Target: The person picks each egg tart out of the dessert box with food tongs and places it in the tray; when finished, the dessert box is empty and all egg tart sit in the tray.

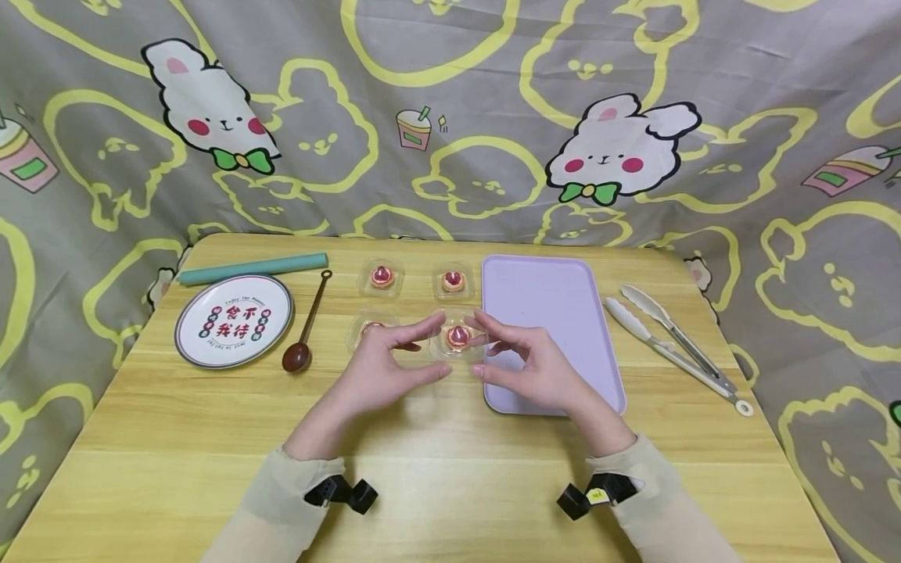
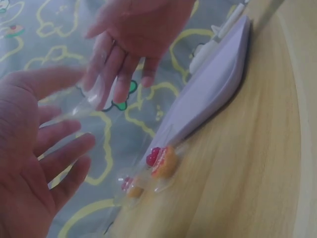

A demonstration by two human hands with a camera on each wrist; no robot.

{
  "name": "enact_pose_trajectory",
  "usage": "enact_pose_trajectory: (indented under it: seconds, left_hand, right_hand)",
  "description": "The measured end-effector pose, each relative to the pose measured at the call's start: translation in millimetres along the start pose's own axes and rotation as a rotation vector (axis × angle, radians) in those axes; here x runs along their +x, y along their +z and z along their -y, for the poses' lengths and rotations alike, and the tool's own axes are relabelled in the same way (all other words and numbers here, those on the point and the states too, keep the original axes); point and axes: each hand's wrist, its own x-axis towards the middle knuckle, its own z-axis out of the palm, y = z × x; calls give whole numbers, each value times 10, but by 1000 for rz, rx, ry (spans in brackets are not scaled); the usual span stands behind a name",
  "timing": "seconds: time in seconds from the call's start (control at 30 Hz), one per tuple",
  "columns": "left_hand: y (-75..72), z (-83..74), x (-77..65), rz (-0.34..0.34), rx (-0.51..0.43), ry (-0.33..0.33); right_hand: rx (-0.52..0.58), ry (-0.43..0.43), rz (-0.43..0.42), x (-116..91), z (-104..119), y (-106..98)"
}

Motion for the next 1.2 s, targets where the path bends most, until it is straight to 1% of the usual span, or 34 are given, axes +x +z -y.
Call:
enact_pose_trajectory:
  seconds: [0.1, 0.3, 0.43, 0.57, 0.63, 0.77, 0.87, 1.0, 1.07, 1.2]
  left_hand:
    - [-7, -4, -3, 8, 14, -24]
    - [-4, 16, -2, 10, 2, -30]
    - [-8, 21, -20, 24, 4, -66]
    - [-13, 38, -45, 42, -14, -89]
    - [-13, 56, -56, 45, -28, -91]
    - [-1, 97, -91, 52, -76, -100]
    - [18, 135, -130, 61, -94, -118]
    - [41, 184, -178, 68, -69, -153]
    - [52, 203, -198, 71, -51, -165]
    - [77, 231, -236, 95, -25, -184]
  right_hand:
    - [-15, 15, -12, 3, -9, 4]
    - [-9, 50, -41, -3, -22, 18]
    - [-12, 69, -49, -14, -19, 33]
    - [-38, 101, -55, -35, -26, 57]
    - [-42, 106, -55, -44, -37, 74]
    - [-32, 105, -44, -67, -60, 118]
    - [-10, 104, -30, -93, -76, 155]
    - [18, 97, -10, -122, -106, 197]
    - [14, 101, -1, -135, -121, 210]
    - [23, 160, 34, -168, -142, 222]
